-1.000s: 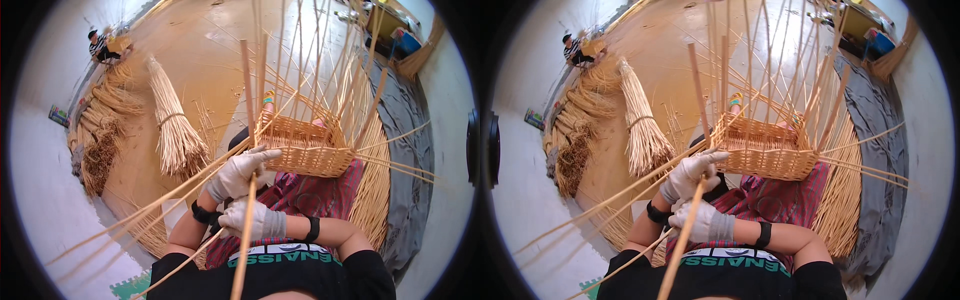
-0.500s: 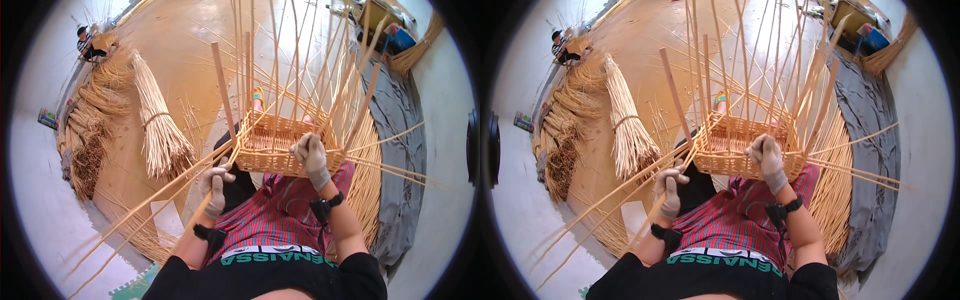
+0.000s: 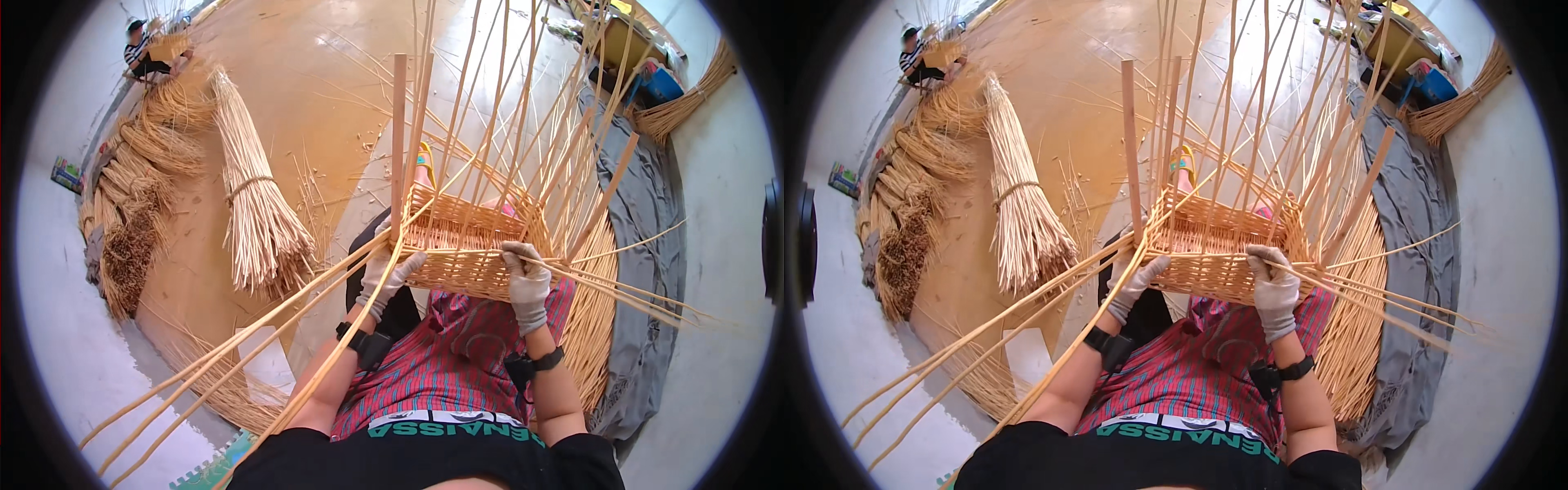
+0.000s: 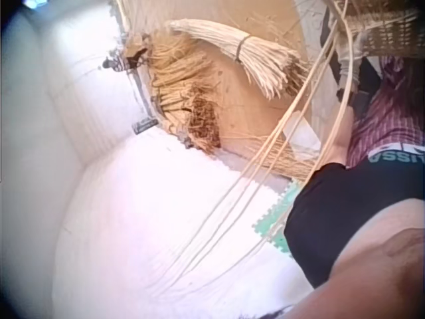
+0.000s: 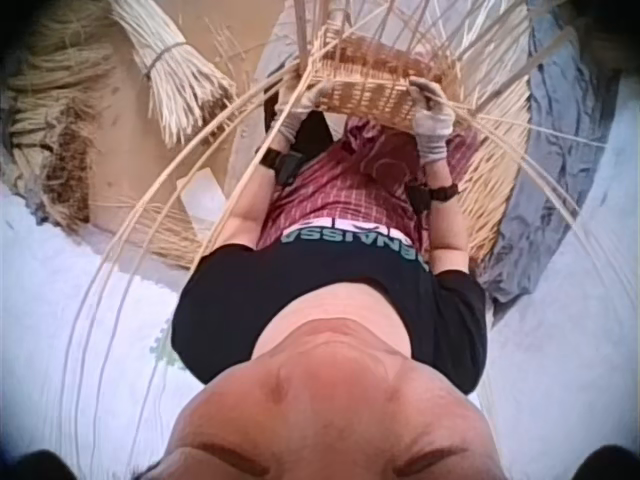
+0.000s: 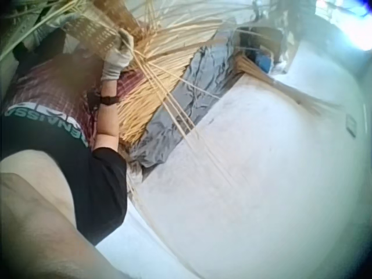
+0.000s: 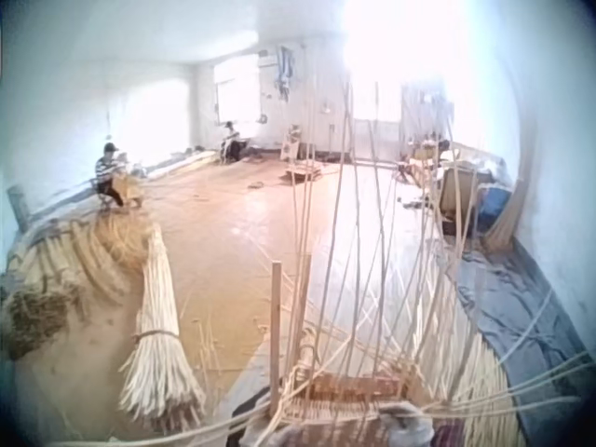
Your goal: Weave a basket using long wooden strips.
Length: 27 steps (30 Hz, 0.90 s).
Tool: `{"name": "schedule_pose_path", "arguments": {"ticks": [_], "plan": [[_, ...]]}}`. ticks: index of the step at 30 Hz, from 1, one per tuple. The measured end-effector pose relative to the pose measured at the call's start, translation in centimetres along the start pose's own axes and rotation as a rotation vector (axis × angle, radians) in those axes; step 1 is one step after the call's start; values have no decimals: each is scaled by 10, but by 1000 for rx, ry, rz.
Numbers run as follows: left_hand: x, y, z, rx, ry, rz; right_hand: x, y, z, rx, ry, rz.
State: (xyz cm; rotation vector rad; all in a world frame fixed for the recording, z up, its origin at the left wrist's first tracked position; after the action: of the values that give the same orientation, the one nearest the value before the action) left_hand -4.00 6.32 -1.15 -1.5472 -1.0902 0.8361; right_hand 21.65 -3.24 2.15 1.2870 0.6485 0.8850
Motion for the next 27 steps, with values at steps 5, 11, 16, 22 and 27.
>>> {"name": "schedule_pose_path", "arguments": {"ticks": [5,11,16,22,27], "plan": [[-2,12,-5,8,-96,17,-32,38,-6,-22,-38,150],[-3,11,-4,-61,-109,101,8,138,-36,-229,243,475],[-1,11,-12,-54,-261,50,114,115,-103,-100,541,498],[-3,0,-14,-70,-238,58,132,98,-146,-826,149,135],[1,6,-7,26,-198,-41,58,107,-84,128,119,470]]}}
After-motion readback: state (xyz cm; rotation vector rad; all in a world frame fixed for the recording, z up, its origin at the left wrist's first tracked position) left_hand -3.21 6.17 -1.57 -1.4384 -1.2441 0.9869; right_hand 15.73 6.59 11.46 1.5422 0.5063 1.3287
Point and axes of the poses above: each hand's wrist, its own x-axis towards the middle knuckle, its own z-axis out of the back of the hand, y = z × x, the point moved 1 cm from there along x, towards the middle knuckle, and after that the axes turned 2 degrees about -x, right-handed, at the moved point
